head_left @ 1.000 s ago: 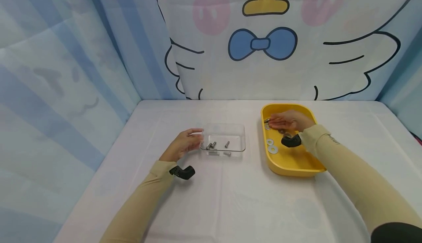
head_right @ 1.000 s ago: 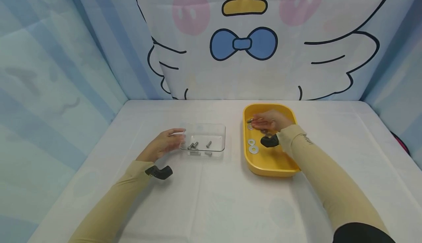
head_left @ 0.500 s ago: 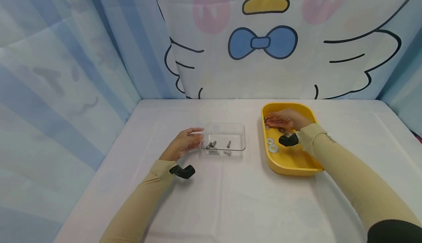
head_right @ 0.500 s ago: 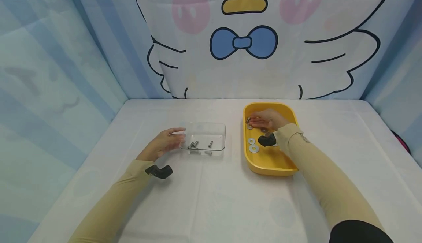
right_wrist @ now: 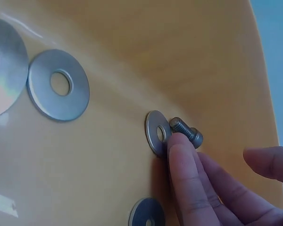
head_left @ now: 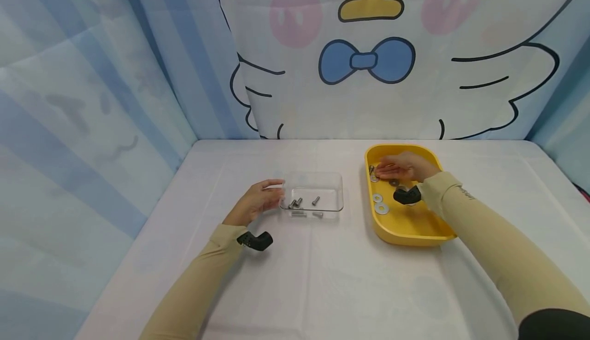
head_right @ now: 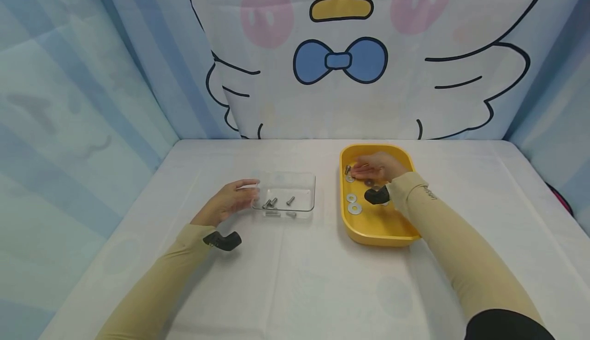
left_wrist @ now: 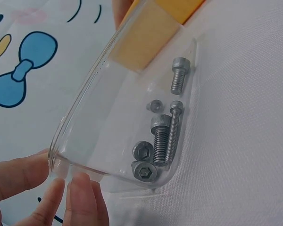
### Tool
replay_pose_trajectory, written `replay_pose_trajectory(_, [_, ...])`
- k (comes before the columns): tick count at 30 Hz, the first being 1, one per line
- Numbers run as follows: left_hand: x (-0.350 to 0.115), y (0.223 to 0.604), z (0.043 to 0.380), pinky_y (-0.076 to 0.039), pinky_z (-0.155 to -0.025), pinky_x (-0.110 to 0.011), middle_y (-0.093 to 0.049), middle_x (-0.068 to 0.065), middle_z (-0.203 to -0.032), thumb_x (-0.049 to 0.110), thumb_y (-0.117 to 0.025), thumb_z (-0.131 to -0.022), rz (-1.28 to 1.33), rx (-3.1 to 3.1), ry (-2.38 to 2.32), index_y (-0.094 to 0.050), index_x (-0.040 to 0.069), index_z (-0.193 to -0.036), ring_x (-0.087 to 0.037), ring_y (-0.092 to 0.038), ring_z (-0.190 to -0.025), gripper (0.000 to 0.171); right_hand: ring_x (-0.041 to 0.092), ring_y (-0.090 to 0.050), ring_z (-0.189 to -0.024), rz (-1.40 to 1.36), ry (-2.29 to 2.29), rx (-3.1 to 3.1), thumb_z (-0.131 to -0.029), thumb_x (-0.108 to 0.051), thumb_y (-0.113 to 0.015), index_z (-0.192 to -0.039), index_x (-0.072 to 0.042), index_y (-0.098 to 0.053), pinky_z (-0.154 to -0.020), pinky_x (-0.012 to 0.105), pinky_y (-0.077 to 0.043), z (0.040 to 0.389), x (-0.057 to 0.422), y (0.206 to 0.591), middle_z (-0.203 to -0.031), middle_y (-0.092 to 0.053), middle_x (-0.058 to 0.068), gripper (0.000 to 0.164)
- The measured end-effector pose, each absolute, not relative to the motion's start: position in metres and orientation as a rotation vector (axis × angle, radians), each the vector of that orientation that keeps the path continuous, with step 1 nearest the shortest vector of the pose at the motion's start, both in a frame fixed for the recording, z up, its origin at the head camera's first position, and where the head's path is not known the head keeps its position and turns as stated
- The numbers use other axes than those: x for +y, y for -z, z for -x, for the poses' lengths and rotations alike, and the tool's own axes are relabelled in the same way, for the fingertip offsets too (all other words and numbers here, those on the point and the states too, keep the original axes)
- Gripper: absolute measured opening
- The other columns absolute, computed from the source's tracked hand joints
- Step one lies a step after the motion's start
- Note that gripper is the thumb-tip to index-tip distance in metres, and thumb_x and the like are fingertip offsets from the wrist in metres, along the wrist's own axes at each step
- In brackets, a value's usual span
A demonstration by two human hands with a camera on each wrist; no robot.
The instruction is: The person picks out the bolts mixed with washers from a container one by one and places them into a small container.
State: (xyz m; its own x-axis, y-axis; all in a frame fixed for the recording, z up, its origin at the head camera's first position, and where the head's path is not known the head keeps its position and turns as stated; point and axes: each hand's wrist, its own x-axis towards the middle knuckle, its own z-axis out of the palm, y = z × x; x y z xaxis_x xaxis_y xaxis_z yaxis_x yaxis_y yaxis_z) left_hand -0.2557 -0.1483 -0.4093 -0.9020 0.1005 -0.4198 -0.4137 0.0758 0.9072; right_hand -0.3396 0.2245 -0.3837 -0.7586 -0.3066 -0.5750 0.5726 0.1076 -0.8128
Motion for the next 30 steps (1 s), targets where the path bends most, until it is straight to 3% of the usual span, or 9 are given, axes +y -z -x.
replay_pose_trajectory(7, [-0.146,0.409,0.255,-0.051,-0.065,-0.014,-0.055,-0.005,-0.116,0.006,-0.059,-0.092,0.308,1.992,-1.884,-0.047,0.007,-0.137,-0.003,-0.058,-0.074,0.047,0.017,-0.069,-0.080,-0.298,1.741,1.693,-0.101,-0.016,-0.041,-0.117,0.007,-0.050,-0.088,0.025,-0.053,0.340,0.220,0.383,-0.082,-0.070,0.009,0.030])
replay_pose_trajectory(13, [-0.147,0.409,0.255,-0.052,-0.065,-0.014,-0.056,-0.004,-0.112,0.005,-0.061,-0.091,0.325,1.985,-1.892,-0.048,0.008,-0.136,-0.005,-0.059,-0.075,0.047,0.015,-0.070,-0.077,-0.318,1.717,1.662,-0.099,-0.009,-0.045,-0.096,0.000,-0.059,-0.084,0.022,-0.054,0.344,0.217,0.387,-0.079,-0.070,0.008,0.018])
replay_pose_trajectory(19, [-0.149,0.410,0.256,-0.052,-0.065,-0.015,-0.057,-0.004,-0.112,0.005,-0.061,-0.091,0.338,1.985,-1.887,-0.049,0.008,-0.136,-0.004,-0.060,-0.075,0.047,0.013,-0.070,-0.076,-0.284,1.719,1.646,-0.099,-0.008,-0.045,-0.081,-0.005,-0.067,-0.080,0.019,-0.054,0.345,0.217,0.392,-0.079,-0.071,0.006,0.028])
replay_pose_trajectory(30, [-0.148,0.410,0.255,-0.051,-0.064,-0.014,-0.055,-0.004,-0.115,0.005,-0.059,-0.092,0.306,1.991,-1.888,-0.047,0.007,-0.137,-0.003,-0.058,-0.073,0.047,0.012,-0.070,-0.078,-0.219,1.727,1.706,-0.096,-0.006,-0.050,-0.076,-0.009,-0.071,-0.082,0.022,-0.055,0.341,0.216,0.397,-0.080,-0.071,0.003,0.030])
